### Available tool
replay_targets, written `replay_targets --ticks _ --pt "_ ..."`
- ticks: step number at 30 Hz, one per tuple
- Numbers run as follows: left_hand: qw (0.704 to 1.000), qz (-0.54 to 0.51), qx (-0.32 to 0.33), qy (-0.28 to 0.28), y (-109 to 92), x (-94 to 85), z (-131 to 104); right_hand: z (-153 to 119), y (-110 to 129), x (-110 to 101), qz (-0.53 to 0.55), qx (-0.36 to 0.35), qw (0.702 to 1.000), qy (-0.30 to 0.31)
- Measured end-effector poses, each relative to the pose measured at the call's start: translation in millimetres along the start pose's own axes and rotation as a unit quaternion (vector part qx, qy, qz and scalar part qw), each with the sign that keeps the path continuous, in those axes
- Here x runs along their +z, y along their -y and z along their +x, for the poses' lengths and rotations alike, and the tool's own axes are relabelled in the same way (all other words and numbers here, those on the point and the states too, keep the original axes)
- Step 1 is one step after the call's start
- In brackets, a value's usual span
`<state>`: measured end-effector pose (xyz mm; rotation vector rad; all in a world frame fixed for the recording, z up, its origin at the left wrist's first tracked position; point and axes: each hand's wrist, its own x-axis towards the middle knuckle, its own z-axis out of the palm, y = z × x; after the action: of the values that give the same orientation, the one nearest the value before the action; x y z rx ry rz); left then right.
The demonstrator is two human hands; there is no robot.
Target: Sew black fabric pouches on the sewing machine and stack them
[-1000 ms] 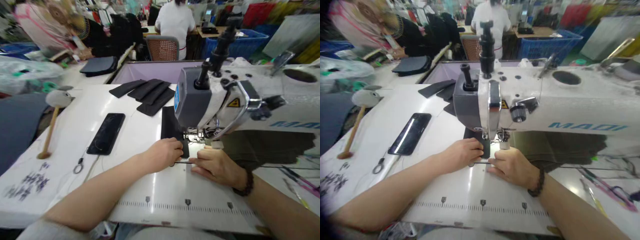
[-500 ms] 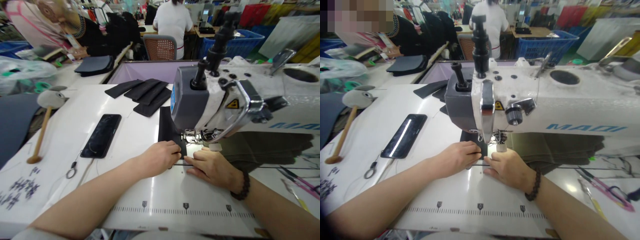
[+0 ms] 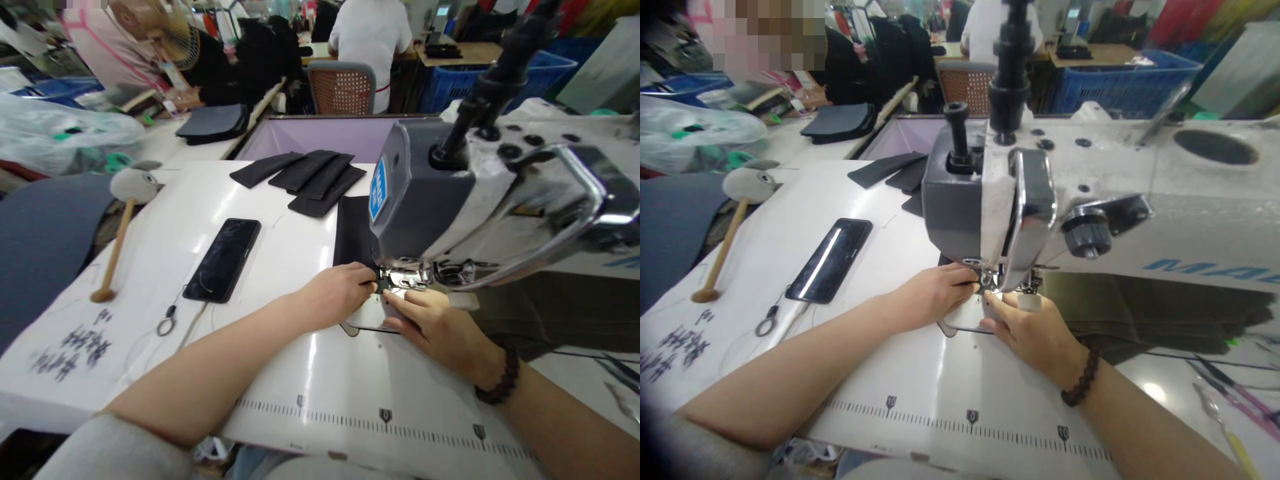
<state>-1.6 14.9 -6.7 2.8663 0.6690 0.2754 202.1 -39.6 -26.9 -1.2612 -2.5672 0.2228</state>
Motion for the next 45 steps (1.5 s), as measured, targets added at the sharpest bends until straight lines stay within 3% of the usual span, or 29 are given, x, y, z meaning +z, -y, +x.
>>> replay_targets --ticks 8,18,21,25,30,34,37,45 --pt "0.998 0.028 -0.016 -0.047 7.2 5.8 5.1 0.7 0.2 3.1 -0.008 0.017 1.0 0.004" --pt "0.997 0.024 -0.027 -0.062 10.6 7.1 7.2 1.1 1.2 2.4 0.003 0.024 1.0 0.008" --pt "0.998 0.032 -0.042 -0.033 6.2 1.8 6.7 0.9 1.2 1.9 0.01 0.023 1.0 0.01" --pt "0.996 0.034 -0.07 0.034 -16.4 -6.4 -0.3 -0.8 0.9 -1.6 0.024 0.008 1.0 -0.011" --pt "0.994 0.051 0.047 0.087 -43.4 -7.8 -10.2 -3.7 4.6 -9.5 0.023 -0.056 0.998 -0.025" --pt "0.988 0.044 0.063 0.137 -47.1 -12.7 -11.9 -5.3 10.7 -13.5 -0.002 -0.116 0.993 -0.024" --pt "0.988 0.032 0.053 0.139 -47.0 -15.5 -11.6 -5.7 14.6 -15.5 -0.01 -0.141 0.99 -0.027" --pt "0.988 0.054 0.044 0.14 -45.9 -10.1 -11.2 -6.4 14.7 -13.8 -0.02 -0.136 0.99 -0.027"
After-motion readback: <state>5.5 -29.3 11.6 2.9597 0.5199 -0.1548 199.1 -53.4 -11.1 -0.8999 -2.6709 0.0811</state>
